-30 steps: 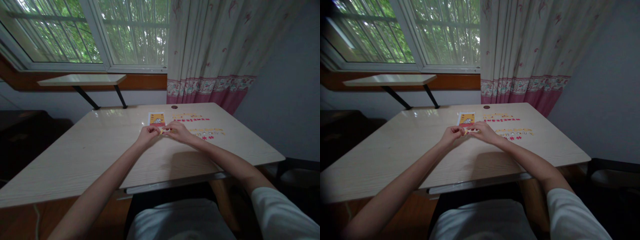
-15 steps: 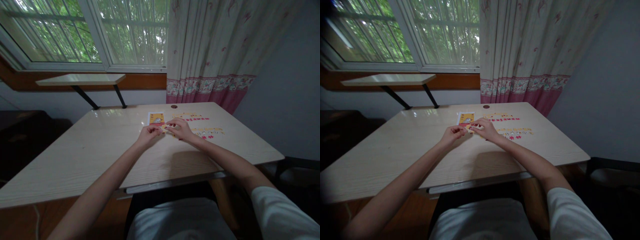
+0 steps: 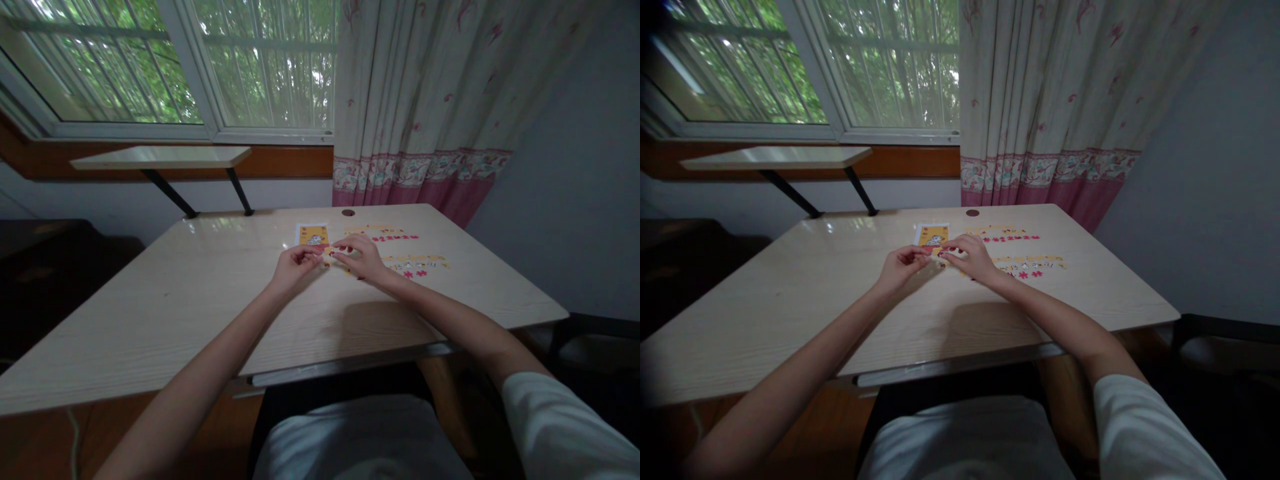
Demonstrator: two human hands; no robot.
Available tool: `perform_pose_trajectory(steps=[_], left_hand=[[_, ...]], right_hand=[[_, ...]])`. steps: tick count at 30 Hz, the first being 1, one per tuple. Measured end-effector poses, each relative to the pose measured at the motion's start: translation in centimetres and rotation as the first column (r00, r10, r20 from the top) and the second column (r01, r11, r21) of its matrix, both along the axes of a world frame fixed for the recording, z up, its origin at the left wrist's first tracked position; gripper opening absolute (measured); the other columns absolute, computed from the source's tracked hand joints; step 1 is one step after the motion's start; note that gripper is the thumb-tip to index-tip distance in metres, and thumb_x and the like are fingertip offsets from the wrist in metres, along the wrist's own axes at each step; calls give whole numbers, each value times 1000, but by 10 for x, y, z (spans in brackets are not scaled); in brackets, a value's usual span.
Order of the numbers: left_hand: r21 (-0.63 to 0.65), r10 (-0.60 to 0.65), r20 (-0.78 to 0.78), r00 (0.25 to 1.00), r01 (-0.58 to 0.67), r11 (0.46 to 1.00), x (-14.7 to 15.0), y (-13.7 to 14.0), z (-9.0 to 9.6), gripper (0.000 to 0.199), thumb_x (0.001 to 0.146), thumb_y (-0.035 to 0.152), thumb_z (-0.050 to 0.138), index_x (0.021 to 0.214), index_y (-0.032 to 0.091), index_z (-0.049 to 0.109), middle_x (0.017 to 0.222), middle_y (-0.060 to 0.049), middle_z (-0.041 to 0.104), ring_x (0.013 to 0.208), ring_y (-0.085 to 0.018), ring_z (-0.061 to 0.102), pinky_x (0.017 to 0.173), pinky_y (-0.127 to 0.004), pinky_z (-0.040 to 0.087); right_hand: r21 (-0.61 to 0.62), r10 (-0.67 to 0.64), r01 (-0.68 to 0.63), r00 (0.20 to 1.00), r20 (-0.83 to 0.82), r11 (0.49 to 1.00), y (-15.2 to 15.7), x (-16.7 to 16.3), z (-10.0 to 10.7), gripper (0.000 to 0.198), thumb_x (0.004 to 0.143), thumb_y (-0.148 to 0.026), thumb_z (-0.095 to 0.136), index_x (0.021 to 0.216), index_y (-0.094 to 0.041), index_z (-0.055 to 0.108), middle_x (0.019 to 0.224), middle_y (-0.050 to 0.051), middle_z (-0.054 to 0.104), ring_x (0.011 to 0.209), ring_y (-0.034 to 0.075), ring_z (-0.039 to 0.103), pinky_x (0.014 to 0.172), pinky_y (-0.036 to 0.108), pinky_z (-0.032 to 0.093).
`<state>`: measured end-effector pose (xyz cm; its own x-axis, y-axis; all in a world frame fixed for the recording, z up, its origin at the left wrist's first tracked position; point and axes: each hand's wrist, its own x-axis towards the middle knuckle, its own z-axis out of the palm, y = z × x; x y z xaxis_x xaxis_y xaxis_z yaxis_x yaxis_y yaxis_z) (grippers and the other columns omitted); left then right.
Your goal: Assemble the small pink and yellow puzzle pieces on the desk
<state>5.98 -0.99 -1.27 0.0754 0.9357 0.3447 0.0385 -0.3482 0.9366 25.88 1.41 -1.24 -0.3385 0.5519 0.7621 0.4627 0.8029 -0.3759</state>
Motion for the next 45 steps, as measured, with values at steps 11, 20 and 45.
perform_pose_trajectory(steps=[11, 20, 45], left_hand=[[341, 166, -248, 954, -74, 937, -8, -6, 2, 27, 75, 40, 71, 86, 16, 76, 78, -8, 72, 61, -13, 55, 59, -25, 42], [371, 147, -314, 938, -21, 928, -6, -10, 7, 35, 76, 46, 69, 93, 16, 75, 66, -3, 67, 50, -10, 44, 48, -22, 36], [106, 74, -818, 571, 23, 994, -78, 29, -10, 29, 75, 37, 61, 86, 16, 77, 67, -5, 64, 59, -15, 53, 58, -26, 37]], right_hand=[[-32, 44, -47, 996, -83, 998, 0, -6, -11, 24, 85, -45, 63, 92, -24, 71, 80, 2, 67, 69, 14, 55, 73, 31, 41], [-99, 39, -45, 997, -61, 994, -5, -9, -7, 24, 81, -43, 68, 93, -23, 71, 80, 2, 68, 70, 14, 56, 73, 31, 41], [-281, 46, 174, 774, 632, 944, 6, 6, -13, 34, 96, -38, 44, 119, -28, 66, 116, 9, 64, 108, 27, 48, 87, 41, 29]])
